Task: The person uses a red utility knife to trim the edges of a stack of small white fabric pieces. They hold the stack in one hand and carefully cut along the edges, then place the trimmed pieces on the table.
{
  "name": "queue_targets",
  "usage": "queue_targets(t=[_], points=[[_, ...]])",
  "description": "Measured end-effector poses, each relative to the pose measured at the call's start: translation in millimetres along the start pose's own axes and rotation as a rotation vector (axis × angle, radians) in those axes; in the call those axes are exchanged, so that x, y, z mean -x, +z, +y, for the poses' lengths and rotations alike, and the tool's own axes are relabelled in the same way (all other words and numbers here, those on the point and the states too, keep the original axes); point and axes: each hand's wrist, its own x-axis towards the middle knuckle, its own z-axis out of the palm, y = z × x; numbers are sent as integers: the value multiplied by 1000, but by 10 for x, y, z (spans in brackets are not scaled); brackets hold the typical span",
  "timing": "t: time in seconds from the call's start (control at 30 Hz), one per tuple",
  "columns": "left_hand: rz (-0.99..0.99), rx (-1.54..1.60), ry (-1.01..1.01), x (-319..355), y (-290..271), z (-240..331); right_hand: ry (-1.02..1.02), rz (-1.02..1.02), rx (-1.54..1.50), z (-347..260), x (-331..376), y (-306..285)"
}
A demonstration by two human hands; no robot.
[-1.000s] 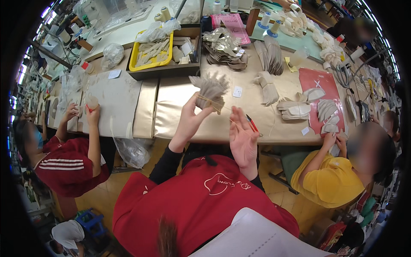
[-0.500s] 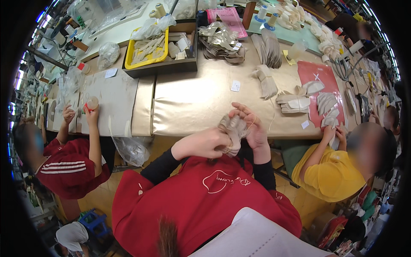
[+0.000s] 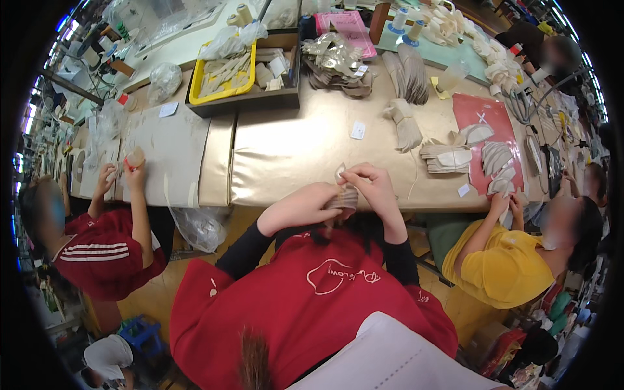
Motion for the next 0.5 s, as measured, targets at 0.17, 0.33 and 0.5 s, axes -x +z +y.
queue_targets(t=[0.17,0.33,0.5], points=[[209,394,-100,170,-144,-90,-172,363,32,313,-190,-132],[153,565,-142,244,-181,-209,-229,657,562,822,-1024,-281],[145,716,-133,313,-59,-302,-152,455,760,1247,-1266,-322]])
